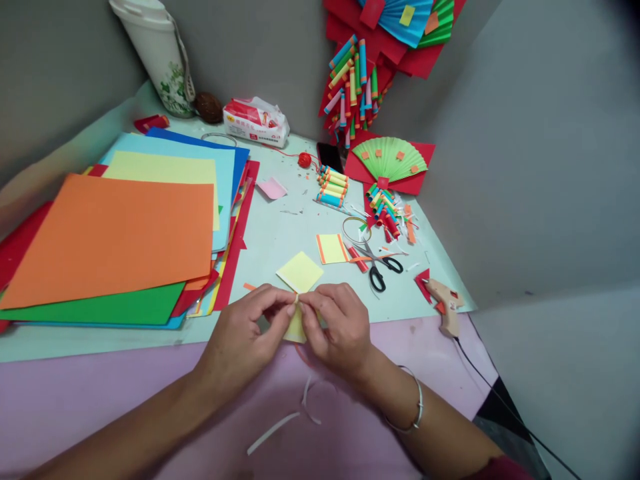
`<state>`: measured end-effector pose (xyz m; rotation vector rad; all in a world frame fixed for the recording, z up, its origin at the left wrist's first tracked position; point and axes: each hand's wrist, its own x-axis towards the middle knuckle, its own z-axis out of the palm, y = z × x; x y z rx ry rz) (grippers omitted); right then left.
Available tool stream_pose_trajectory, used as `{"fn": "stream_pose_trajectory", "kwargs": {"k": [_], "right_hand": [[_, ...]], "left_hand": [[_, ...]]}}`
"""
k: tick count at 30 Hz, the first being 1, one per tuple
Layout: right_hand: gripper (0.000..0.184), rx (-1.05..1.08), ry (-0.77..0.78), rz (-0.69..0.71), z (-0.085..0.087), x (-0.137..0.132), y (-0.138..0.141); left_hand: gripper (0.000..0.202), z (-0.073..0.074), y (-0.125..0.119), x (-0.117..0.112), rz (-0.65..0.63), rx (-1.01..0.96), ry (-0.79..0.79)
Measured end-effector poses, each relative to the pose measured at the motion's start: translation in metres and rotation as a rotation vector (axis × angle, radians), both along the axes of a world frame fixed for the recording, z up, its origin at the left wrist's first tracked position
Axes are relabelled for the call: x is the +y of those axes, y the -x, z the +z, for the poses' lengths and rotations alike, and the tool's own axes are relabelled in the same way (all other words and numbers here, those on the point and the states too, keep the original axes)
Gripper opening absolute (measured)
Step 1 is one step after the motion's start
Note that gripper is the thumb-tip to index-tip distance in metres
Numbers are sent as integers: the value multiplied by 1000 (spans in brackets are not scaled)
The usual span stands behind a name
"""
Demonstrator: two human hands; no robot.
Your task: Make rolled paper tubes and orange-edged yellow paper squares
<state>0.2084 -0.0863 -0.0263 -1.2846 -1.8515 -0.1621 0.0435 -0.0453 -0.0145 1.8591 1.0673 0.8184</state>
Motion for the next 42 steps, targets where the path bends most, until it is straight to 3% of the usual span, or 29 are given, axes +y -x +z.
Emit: {"fn": "stream_pose_trajectory", "kwargs": {"k": [18, 42], "right_hand": [[13, 266, 139, 47, 3, -1, 5], [11, 601, 424, 50, 7, 0, 6]], "left_hand": [[16, 0, -1, -3, -15, 51, -151], [15, 5, 1, -2, -42, 20, -38]]}}
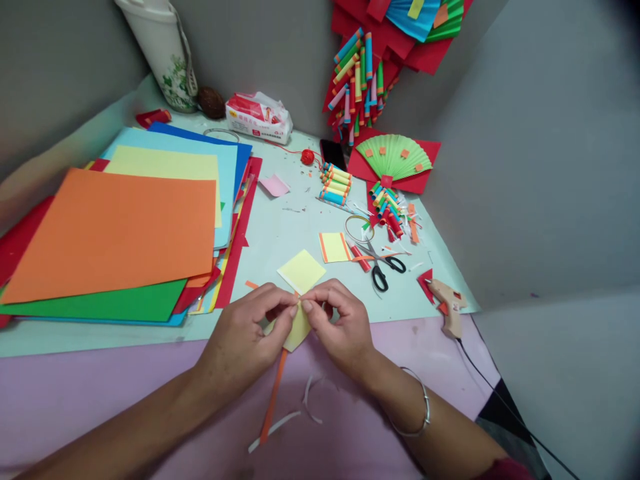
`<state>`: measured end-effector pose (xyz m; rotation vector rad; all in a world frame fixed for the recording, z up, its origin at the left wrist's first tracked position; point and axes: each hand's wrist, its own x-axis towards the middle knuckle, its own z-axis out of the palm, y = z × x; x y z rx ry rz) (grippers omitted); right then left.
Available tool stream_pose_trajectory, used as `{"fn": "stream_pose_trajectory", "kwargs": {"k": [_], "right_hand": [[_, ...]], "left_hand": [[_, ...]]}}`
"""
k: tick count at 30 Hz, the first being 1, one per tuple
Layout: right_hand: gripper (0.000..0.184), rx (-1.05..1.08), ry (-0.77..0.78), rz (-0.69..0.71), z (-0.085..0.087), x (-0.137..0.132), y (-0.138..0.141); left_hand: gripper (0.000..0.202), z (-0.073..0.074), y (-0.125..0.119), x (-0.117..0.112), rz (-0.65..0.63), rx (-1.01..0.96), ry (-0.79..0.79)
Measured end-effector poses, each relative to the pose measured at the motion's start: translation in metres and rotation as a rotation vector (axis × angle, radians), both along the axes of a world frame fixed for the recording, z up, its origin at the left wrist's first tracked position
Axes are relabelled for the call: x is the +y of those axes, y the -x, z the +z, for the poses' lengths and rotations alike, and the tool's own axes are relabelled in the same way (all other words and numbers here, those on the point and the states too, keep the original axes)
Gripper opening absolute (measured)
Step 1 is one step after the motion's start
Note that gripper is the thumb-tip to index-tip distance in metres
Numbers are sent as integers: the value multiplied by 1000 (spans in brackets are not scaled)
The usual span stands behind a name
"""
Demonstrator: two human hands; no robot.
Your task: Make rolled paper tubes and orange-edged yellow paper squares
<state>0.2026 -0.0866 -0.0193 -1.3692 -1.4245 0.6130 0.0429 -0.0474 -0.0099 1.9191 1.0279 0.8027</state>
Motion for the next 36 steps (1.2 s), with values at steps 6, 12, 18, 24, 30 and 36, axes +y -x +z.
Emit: {"fn": "stream_pose_trajectory", "kwargs": {"k": [6, 12, 18, 24, 30, 36], "right_hand": [[11, 5, 21, -14, -3, 0, 0], [12, -62, -56, -50, -5, 0, 2], [11, 7, -45, -81, -7, 0, 2], [6, 156, -30, -130, -10, -1, -3], [7, 258, -71, -250, -1, 5, -19], [13, 193, -54, -368, 3, 19, -44]], "left_hand": [[16, -1, -1, 1, 2, 6, 6], [16, -1, -1, 1, 6, 9, 14], [14, 1, 0, 3, 51, -15, 142], [18, 0, 2, 10, 119, -85, 328], [22, -2, 5, 19, 191, -76, 393], [26, -8, 14, 33, 307, -60, 335]]}}
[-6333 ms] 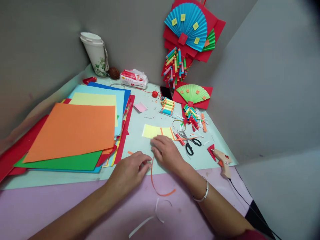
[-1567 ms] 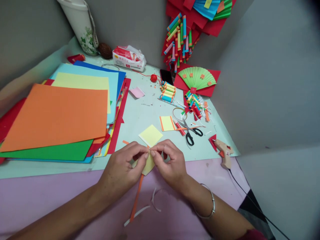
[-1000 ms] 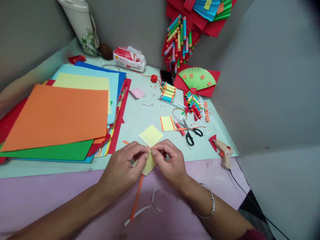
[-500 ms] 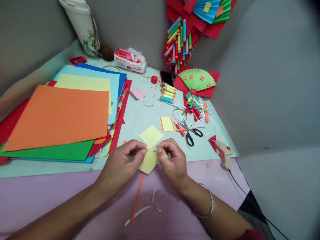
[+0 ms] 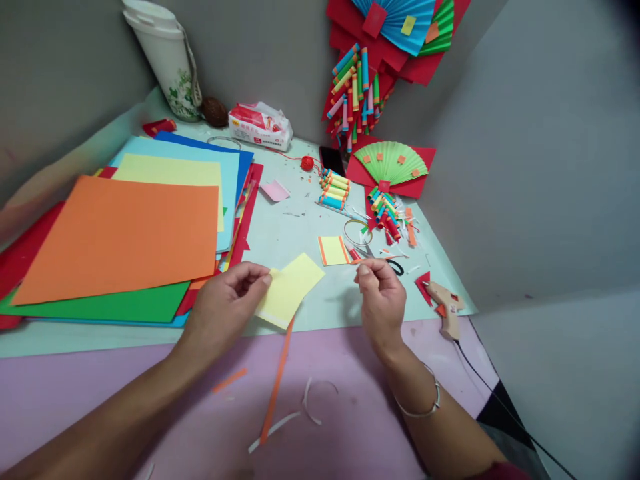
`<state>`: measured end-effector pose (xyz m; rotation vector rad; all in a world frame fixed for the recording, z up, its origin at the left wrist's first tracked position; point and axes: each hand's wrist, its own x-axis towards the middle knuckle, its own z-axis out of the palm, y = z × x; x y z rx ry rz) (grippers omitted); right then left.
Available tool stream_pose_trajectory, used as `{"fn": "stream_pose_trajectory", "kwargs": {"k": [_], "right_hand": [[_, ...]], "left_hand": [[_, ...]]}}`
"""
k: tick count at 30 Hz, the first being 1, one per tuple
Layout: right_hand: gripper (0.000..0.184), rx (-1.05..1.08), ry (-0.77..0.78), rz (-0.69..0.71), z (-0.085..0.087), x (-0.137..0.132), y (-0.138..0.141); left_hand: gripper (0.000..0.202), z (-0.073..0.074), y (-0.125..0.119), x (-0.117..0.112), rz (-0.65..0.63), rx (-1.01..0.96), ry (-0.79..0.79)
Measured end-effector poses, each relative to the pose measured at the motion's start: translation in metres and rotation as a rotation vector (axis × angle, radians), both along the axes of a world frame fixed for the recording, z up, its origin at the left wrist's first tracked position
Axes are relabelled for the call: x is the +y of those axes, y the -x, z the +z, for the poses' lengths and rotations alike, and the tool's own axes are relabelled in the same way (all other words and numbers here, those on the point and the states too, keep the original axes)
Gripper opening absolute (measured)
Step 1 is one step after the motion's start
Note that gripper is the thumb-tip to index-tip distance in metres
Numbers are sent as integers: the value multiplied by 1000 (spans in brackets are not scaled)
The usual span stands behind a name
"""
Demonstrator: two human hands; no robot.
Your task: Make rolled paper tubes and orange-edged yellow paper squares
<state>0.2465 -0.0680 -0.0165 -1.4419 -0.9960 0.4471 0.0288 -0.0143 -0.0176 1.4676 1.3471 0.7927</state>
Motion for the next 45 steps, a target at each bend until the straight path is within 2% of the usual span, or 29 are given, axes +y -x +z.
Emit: {"fn": "stream_pose_trajectory", "kwargs": {"k": [2, 5, 7, 10, 13, 15, 18, 21, 24, 26, 31, 34, 38, 41, 45], "right_hand": [[12, -136, 76, 6, -4, 5, -8], [11, -382, 206, 88, -10, 11, -16], [14, -517, 229, 142, -10, 11, -18], [5, -707, 137, 320, -5, 5, -14], [22, -885, 57, 690, 1, -6, -1], [25, -973, 29, 877, -1, -15, 12], [15, -1096, -28, 991, -10, -24, 31], [15, -1156, -93, 1004, -21, -28, 42], [13, -1101, -160, 992, -23, -26, 44], [13, -1010, -182, 998, -17, -25, 43], [14, -600, -155, 964, 10, -29, 44], [14, -384, -82, 848, 19, -31, 42], [19, -255, 63, 663, 18, -29, 33], [16, -160, 158, 641, 14, -26, 26], [16, -79, 228, 650, 7, -22, 22]], "left_hand": [[27, 2, 1, 2, 33, 6, -16], [27, 9, 2, 3, 75, 0, -30], [26, 14, 2, 3, 105, -16, -30], [25, 18, 4, 4, 158, -19, -24], [26, 20, 5, 4, 207, -32, -30], [27, 20, 5, 4, 226, -49, -38], [26, 20, 5, 4, 228, -67, -47], [24, 21, 4, 4, 217, -68, -44], [23, 22, 3, 4, 193, -74, -33], [24, 21, 3, 4, 181, -86, -27], [26, 13, 5, 6, 146, -114, -15], [29, 9, 6, 6, 97, -138, -4], [29, 11, 5, 4, 23, -103, -30], [28, 12, 4, 4, 9, -88, 2], [26, 9, 2, 4, 2, -169, 98]]}}
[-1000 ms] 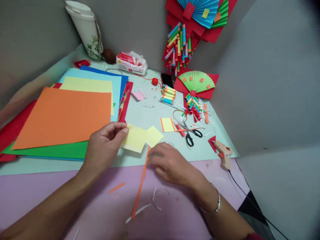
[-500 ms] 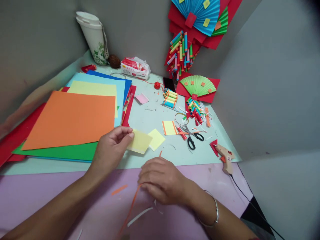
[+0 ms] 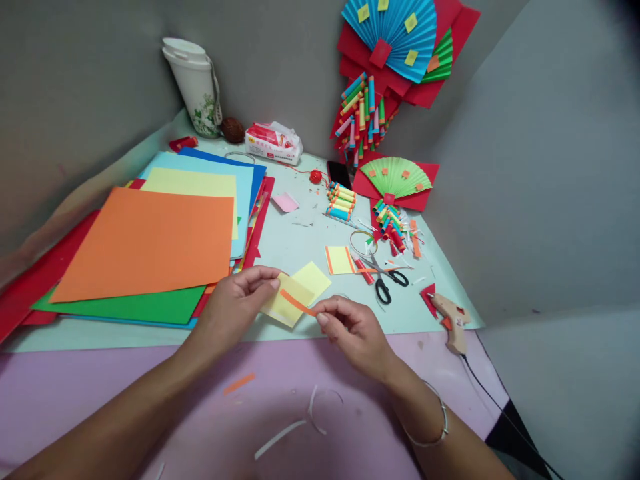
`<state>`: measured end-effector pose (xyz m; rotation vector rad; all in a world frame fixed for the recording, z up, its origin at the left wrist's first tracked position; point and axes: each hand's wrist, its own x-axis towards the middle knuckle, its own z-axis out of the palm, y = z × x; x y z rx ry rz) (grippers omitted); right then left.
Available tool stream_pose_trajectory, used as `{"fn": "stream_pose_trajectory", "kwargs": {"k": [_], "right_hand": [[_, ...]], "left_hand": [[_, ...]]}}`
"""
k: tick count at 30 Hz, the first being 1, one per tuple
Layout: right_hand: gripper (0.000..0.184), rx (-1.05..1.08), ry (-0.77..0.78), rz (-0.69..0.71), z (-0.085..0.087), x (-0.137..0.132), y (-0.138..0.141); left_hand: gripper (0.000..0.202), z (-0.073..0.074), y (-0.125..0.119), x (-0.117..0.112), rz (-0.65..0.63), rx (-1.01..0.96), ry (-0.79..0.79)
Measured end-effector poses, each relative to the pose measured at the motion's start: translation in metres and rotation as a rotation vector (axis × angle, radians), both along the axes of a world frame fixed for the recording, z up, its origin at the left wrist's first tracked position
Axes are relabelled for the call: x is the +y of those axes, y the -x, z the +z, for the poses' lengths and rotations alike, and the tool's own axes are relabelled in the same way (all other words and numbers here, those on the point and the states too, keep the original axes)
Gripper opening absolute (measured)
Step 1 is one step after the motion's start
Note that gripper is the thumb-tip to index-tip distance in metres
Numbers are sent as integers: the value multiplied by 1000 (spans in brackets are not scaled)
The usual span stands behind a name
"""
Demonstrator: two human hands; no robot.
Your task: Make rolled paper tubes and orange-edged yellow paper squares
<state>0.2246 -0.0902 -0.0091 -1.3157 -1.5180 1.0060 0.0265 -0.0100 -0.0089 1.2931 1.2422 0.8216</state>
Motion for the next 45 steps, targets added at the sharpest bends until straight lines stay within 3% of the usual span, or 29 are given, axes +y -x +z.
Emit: {"fn": "stream_pose_trajectory", "kwargs": {"k": [6, 19, 25, 28, 34, 45], "right_hand": [[16, 11, 72, -64, -6, 5, -1], [12, 58, 70, -66, -9, 6, -1], [9, -38, -92, -116, -7, 8, 0], [9, -81, -157, -125, -8, 9, -2], [5, -57, -123, -58, -11, 8, -3], [5, -40, -113, -53, -13, 9, 0]], "left_hand": [[27, -3, -1, -3, -55, -20, 74], [26, 3, -1, -5, -64, 69, -23], [27, 1, 3, -2, -44, 129, -146], [30, 4, 4, -2, -22, 104, -79], [33, 12, 3, -5, -14, 123, 50], [31, 5, -5, -3, -15, -116, 266]]}}
